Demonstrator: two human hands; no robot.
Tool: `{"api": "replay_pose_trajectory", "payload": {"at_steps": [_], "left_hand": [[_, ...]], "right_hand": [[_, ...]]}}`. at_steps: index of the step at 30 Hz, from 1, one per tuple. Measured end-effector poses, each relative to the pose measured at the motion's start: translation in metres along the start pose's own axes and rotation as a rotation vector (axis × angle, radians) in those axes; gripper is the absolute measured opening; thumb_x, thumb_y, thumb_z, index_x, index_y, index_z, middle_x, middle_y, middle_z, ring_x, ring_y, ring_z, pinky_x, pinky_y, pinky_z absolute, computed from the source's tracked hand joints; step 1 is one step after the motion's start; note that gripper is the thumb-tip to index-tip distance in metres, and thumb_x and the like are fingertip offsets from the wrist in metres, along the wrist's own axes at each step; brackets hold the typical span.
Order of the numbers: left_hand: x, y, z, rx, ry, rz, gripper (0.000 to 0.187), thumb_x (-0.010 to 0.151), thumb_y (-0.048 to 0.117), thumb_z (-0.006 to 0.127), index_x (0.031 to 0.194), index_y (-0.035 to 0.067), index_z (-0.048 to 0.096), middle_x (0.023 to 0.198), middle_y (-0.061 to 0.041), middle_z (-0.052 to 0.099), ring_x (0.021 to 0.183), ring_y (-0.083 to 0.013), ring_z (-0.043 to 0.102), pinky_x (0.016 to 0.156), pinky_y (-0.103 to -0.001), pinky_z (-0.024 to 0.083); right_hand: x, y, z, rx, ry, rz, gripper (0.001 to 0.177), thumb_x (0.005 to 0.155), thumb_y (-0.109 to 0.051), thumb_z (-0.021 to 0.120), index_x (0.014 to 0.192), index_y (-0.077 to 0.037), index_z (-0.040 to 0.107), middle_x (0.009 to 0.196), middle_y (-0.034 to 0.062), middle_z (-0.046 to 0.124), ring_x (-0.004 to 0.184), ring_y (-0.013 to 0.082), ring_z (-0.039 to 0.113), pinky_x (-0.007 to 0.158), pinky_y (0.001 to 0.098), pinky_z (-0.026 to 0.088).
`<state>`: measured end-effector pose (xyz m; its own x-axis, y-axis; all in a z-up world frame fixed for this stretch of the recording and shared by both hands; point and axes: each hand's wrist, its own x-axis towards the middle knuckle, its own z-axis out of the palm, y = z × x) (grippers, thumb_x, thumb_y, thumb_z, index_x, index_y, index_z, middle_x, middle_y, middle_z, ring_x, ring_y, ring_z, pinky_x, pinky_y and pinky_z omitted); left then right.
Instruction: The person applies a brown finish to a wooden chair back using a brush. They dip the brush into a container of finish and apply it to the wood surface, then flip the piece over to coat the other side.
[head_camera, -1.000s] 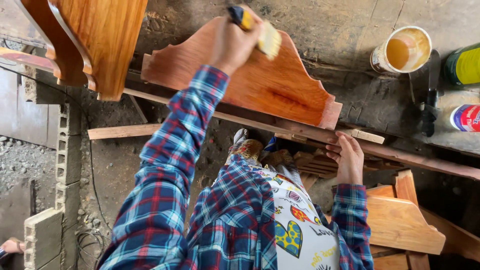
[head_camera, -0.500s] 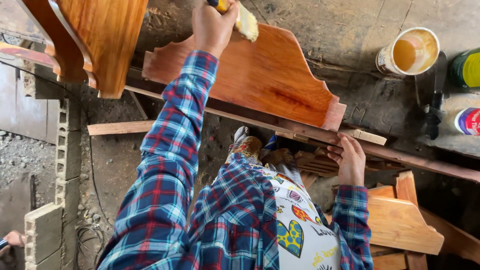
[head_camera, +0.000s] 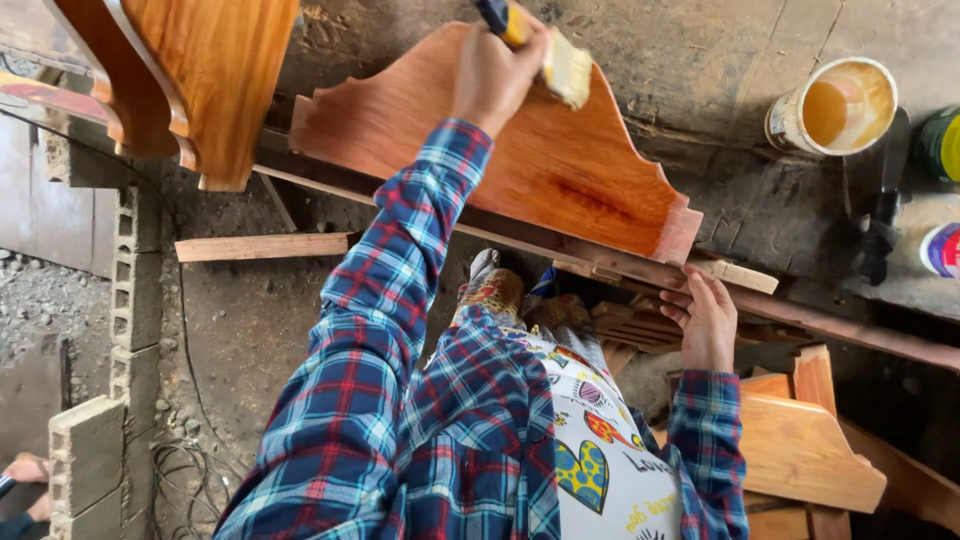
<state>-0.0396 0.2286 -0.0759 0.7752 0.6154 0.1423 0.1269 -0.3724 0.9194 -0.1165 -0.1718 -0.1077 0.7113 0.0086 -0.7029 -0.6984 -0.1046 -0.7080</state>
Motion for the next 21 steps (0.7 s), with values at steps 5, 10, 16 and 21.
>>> {"api": "replay_pose_trajectory", "payload": {"at_steps": [5, 10, 16, 21], "left_hand": [[0.014, -0.027, -0.042, 0.405, 0.288, 0.147, 0.027, 0.08, 0.035, 0.072, 0.07, 0.01, 0.075, 0.069, -0.01, 0.076, 0.07, -0.0293, 0.074, 0.063, -0.042, 0.054], [-0.03, 0.039, -0.05, 0.257, 0.134, 0.103, 0.006, 0.087, 0.019, 0.073, 0.083, 0.016, 0.069, 0.083, -0.003, 0.078, 0.072, -0.0132, 0.075, 0.06, -0.028, 0.063], [-0.083, 0.036, -0.005, -0.005, -0.241, 0.172, 0.012, 0.094, 0.023, 0.068, 0.091, 0.011, 0.067, 0.09, -0.006, 0.072, 0.076, -0.0164, 0.066, 0.057, -0.025, 0.057], [-0.082, 0.012, -0.056, 0.031, -0.109, -0.022, 0.009, 0.091, 0.022, 0.071, 0.091, 0.013, 0.069, 0.089, -0.002, 0.075, 0.08, -0.0132, 0.07, 0.063, -0.025, 0.057]], "right_hand": [[-0.003, 0.0, 0.004, 0.007, -0.032, 0.001, 0.023, 0.107, -0.025, 0.055, 0.12, -0.011, 0.067, 0.097, 0.0054, 0.07, 0.08, 0.0154, 0.068, 0.067, 0.0251, 0.053], [-0.002, -0.002, 0.007, 0.001, -0.033, -0.004, 0.022, 0.106, -0.027, 0.056, 0.117, -0.012, 0.067, 0.099, 0.0071, 0.072, 0.083, 0.0168, 0.07, 0.067, 0.0269, 0.054], [0.01, -0.001, 0.006, 0.06, -0.054, -0.029, 0.021, 0.108, -0.025, 0.051, 0.117, -0.011, 0.063, 0.1, 0.0096, 0.073, 0.082, 0.0183, 0.07, 0.069, 0.0299, 0.055], [-0.002, -0.016, 0.015, 0.048, -0.066, -0.057, 0.022, 0.108, -0.025, 0.049, 0.118, -0.011, 0.062, 0.102, 0.0082, 0.073, 0.084, 0.0163, 0.07, 0.069, 0.0281, 0.054]]}}
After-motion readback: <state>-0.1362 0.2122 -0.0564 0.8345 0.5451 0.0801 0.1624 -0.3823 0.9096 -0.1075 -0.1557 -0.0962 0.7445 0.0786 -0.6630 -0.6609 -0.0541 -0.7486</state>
